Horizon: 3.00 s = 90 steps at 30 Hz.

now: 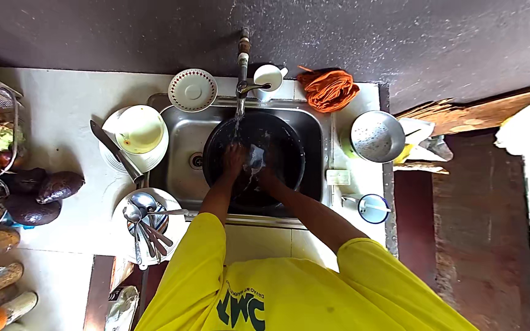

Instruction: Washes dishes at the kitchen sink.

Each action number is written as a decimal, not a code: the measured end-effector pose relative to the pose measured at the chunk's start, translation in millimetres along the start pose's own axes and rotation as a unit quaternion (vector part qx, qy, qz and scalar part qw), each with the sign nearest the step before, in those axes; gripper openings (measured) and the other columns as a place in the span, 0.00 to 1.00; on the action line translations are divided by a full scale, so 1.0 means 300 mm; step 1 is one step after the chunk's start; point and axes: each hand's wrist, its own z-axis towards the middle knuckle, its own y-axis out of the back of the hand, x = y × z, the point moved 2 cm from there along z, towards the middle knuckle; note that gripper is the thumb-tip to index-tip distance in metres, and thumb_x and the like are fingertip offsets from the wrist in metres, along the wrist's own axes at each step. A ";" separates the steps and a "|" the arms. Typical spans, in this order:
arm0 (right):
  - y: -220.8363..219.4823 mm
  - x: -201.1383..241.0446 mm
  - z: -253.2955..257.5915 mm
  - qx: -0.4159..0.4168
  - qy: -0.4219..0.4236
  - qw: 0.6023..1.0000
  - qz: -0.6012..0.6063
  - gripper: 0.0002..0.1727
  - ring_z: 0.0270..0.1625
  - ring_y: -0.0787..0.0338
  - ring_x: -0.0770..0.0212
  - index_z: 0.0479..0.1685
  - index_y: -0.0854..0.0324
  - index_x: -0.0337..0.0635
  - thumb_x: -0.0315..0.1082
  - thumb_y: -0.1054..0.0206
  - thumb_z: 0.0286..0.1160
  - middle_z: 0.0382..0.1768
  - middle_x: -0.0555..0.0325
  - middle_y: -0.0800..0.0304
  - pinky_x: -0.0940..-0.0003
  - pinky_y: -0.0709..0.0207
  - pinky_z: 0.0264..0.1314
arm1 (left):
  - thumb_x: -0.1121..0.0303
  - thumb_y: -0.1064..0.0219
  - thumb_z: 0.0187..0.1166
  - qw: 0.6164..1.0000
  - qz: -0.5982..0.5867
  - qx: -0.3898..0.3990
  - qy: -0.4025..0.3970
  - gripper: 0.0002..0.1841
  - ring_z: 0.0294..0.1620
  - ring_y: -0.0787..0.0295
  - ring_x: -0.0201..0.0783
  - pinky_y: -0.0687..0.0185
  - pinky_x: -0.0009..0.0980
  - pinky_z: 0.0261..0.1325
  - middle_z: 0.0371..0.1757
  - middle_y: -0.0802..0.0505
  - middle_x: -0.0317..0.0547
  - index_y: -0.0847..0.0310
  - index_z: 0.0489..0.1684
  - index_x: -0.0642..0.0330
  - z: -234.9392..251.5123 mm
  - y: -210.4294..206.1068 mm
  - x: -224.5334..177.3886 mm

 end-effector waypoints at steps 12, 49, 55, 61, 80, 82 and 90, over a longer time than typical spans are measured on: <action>0.010 0.192 -0.023 0.033 0.144 0.962 0.227 0.22 0.71 0.17 0.38 0.74 0.24 0.29 0.31 0.36 0.85 0.67 0.30 0.17 0.43 0.27 0.76 | 0.68 0.21 0.70 0.934 -0.303 0.108 0.154 0.22 0.68 0.17 0.66 0.26 0.63 0.72 0.62 0.13 0.75 0.16 0.54 0.80 0.025 0.463 0.105; 0.046 0.277 -0.142 -0.150 0.050 0.734 0.660 0.23 0.54 0.13 0.60 0.75 0.30 0.37 0.44 0.52 0.93 0.56 0.49 0.15 0.57 0.16 0.57 | 0.69 0.41 0.89 0.711 -0.620 -0.192 0.272 0.22 0.63 0.16 0.47 0.18 0.47 0.68 0.65 0.16 0.64 0.31 0.75 0.75 -0.686 0.439 0.209; -0.034 0.315 -0.068 -0.441 0.185 0.835 0.273 0.26 0.84 0.29 0.32 0.70 0.17 0.38 0.41 0.55 0.88 0.77 0.42 0.19 0.31 0.43 0.84 | 0.60 0.60 0.96 0.522 -0.805 -0.076 0.273 0.20 0.49 0.16 0.33 0.18 0.33 0.56 0.50 0.13 0.44 0.25 0.64 0.62 -0.373 0.256 -0.085; 0.041 0.111 0.065 -0.185 -0.018 0.905 0.383 0.26 0.68 0.15 0.31 0.66 0.16 0.35 0.44 0.53 0.93 0.62 0.30 0.13 0.29 0.28 0.69 | 0.53 0.58 0.96 0.508 -0.814 -0.026 0.280 0.26 0.61 0.15 0.46 0.16 0.45 0.63 0.66 0.15 0.57 0.32 0.78 0.64 -0.278 0.074 -0.093; -0.015 0.123 0.025 -0.177 0.136 0.925 0.307 0.18 0.69 0.16 0.32 0.66 0.19 0.27 0.29 0.37 0.83 0.66 0.28 0.17 0.36 0.25 0.73 | 0.50 0.51 0.92 0.471 -0.823 -0.037 0.316 0.25 0.51 0.16 0.40 0.17 0.41 0.56 0.55 0.14 0.51 0.29 0.72 0.63 -0.103 -0.014 -0.022; -0.036 0.080 0.079 -0.191 0.168 0.954 0.158 0.17 0.75 0.22 0.28 0.63 0.15 0.30 0.27 0.31 0.78 0.68 0.28 0.17 0.33 0.29 0.77 | 0.47 0.49 0.90 0.444 -0.820 0.025 0.361 0.29 0.60 0.17 0.49 0.17 0.50 0.60 0.65 0.16 0.58 0.33 0.79 0.59 -0.100 -0.017 0.009; 0.012 0.065 0.050 -0.103 -0.127 0.987 -0.003 0.41 0.83 0.36 0.19 0.89 0.45 0.39 0.26 0.31 0.75 0.86 0.23 0.45 0.26 0.25 0.67 | 0.64 0.43 0.90 0.859 -0.394 0.030 0.325 0.21 0.76 0.19 0.61 0.27 0.58 0.79 0.71 0.15 0.69 0.21 0.69 0.73 -0.053 0.030 0.022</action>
